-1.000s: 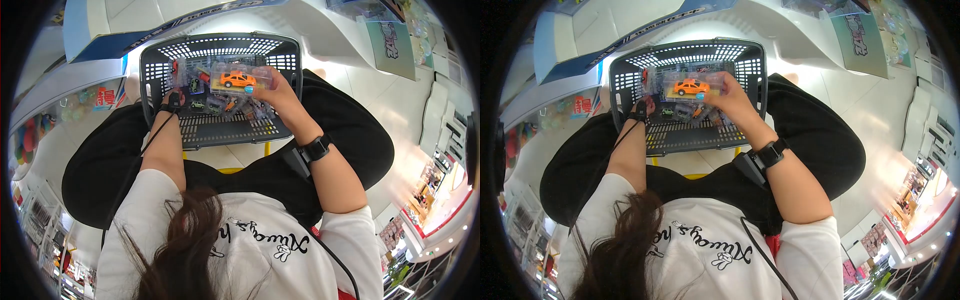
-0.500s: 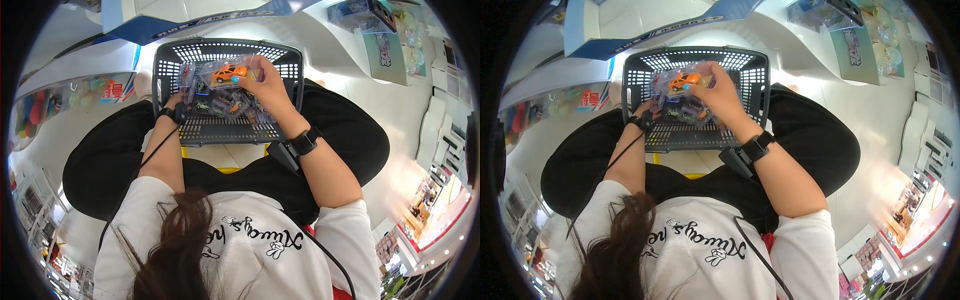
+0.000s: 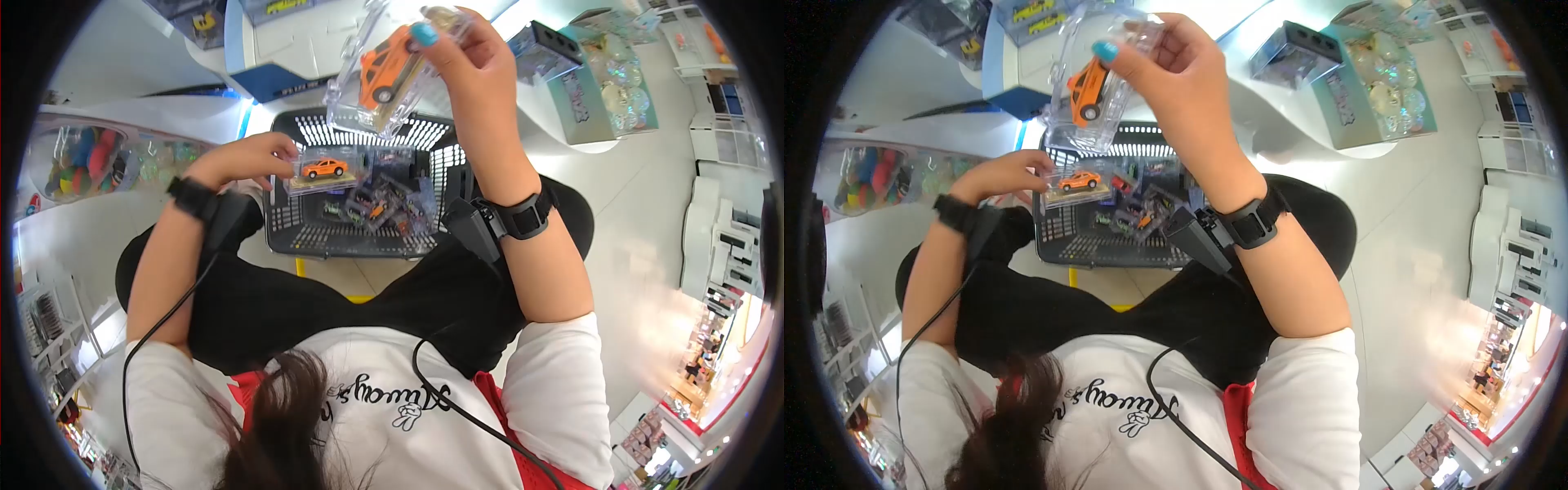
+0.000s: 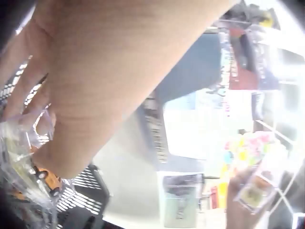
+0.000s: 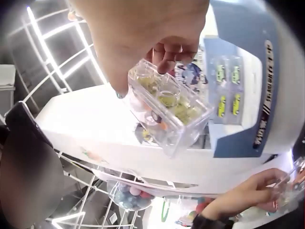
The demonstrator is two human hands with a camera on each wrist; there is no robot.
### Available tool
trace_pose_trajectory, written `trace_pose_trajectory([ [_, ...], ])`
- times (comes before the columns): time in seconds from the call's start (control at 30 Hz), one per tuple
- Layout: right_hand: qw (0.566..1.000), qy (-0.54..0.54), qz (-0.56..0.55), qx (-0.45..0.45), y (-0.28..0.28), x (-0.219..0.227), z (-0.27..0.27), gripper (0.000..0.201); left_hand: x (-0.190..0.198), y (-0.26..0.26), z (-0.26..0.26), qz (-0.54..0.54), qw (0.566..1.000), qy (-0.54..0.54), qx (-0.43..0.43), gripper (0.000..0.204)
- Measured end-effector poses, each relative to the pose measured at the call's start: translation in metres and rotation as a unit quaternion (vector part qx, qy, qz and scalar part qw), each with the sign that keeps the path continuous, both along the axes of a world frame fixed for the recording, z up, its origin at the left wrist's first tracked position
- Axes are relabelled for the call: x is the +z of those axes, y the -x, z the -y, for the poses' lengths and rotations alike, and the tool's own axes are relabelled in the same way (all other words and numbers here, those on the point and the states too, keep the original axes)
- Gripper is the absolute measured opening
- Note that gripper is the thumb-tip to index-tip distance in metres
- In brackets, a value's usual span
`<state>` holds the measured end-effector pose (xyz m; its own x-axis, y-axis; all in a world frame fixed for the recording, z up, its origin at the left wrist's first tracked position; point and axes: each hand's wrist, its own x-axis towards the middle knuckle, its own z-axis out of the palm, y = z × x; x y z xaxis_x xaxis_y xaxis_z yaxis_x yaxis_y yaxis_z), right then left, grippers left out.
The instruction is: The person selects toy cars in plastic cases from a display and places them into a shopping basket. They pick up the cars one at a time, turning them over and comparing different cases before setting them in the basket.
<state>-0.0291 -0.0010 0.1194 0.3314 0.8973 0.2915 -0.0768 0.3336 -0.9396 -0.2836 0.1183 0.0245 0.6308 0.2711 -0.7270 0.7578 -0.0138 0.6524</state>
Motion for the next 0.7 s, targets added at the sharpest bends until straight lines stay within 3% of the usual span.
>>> trace_pose_trajectory([
  [0.17,0.990,-0.011,-0.041,-0.133,-0.017,0.018,-0.002,0.028,0.129,-0.022,0.006,0.130,0.977,-0.026,0.168,0.039],
  [0.23,0.985,0.036,-0.097,-0.135,-0.027,0.006,-0.003,0.032,0.137,-0.026,-0.003,0.243,0.949,0.038,0.196,0.042],
  [0.33,0.972,0.025,-0.228,-0.044,-0.035,-0.002,0.001,0.037,0.138,-0.048,-0.007,0.329,0.911,0.051,0.244,0.045],
  [0.43,0.957,0.028,-0.288,0.013,-0.037,-0.002,0.000,0.041,0.146,-0.074,0.003,0.341,0.906,-0.060,0.245,0.049],
  [0.47,0.953,0.026,-0.301,0.026,-0.033,0.004,0.001,0.043,0.143,-0.078,-0.002,0.351,0.906,-0.036,0.233,0.052],
  [0.57,0.937,0.036,-0.343,0.049,-0.030,0.006,0.003,0.046,0.150,-0.094,0.011,0.362,0.899,-0.097,0.229,0.056],
  [0.6,0.926,0.039,-0.370,0.058,-0.028,0.011,0.004,0.046,0.152,-0.096,0.012,0.370,0.898,-0.097,0.215,0.066],
  [0.7,0.904,0.037,-0.415,0.094,-0.031,0.014,0.007,0.048,0.156,-0.099,0.025,0.386,0.895,-0.173,0.144,0.070],
])
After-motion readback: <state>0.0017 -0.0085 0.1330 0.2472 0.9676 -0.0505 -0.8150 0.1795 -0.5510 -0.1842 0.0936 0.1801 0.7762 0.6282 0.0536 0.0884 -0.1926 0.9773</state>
